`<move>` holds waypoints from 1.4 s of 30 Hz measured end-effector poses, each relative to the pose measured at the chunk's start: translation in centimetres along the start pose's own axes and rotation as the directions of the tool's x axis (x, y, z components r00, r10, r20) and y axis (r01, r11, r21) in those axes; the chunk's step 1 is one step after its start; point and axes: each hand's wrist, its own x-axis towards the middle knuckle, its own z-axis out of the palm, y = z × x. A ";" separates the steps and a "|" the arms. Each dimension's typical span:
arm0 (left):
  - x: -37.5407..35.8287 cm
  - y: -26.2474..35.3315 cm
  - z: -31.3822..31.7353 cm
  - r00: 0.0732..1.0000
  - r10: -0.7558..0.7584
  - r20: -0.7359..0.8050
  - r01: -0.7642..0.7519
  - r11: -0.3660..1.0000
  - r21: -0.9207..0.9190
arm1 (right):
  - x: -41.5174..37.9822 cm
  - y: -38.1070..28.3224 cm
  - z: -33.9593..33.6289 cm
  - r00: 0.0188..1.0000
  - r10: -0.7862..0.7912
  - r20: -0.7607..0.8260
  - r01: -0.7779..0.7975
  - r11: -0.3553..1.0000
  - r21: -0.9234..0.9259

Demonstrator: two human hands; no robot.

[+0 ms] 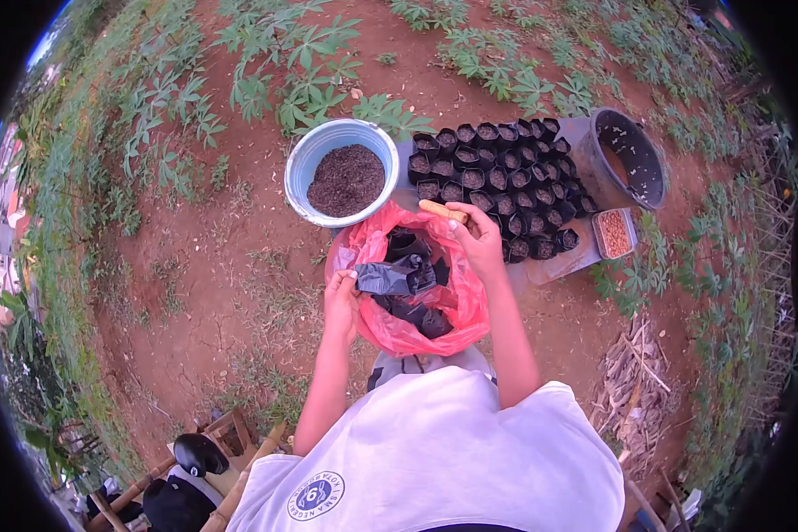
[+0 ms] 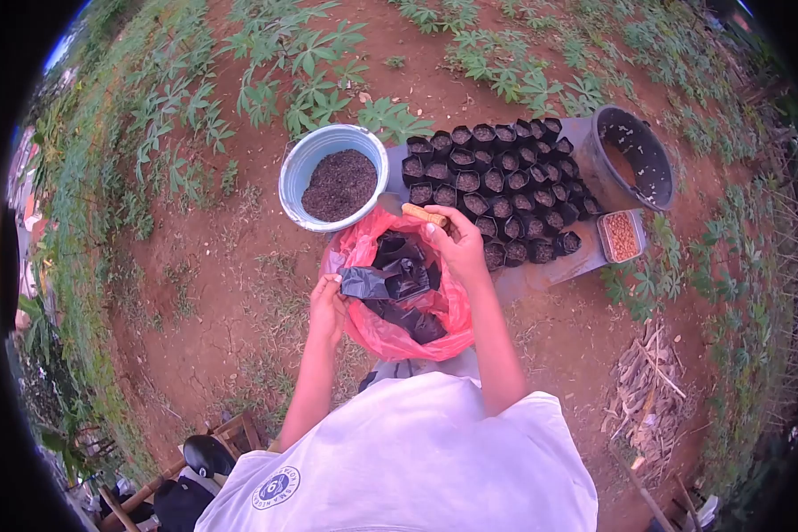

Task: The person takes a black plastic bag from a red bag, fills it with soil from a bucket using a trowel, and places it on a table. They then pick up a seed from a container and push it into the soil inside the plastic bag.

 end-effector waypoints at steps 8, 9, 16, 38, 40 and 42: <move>0.9 0.3 5.0 0.982 -0.036 0.185 0.021 0.996 0.085 | -5.0 -4.3 -5.5 0.935 -0.287 -0.208 0.214 0.925 -0.314; 0.9 0.1 5.4 0.982 -0.019 0.187 0.005 0.997 0.078 | -5.5 -5.1 -6.0 0.920 -0.351 -0.174 0.225 0.838 -0.498; -0.9 -2.8 12.0 0.959 -0.052 0.278 0.008 0.988 0.155 | -8.8 -7.9 -10.3 0.845 -0.513 -0.154 0.300 0.692 -0.657; -5.9 -20.2 31.3 0.876 -0.231 0.424 0.108 0.950 0.294 | -21.5 -9.1 -30.1 0.967 -0.044 -0.253 -0.075 0.893 -0.443; -6.3 -20.5 32.3 0.869 -0.217 0.445 0.089 0.953 0.291 | -21.4 -9.6 -30.7 0.969 -0.047 -0.241 -0.067 0.894 -0.442; -6.1 -20.7 33.3 0.874 -0.221 0.433 0.095 0.951 0.293 | -20.8 -9.6 -31.2 0.974 -0.055 -0.221 -0.051 0.895 -0.444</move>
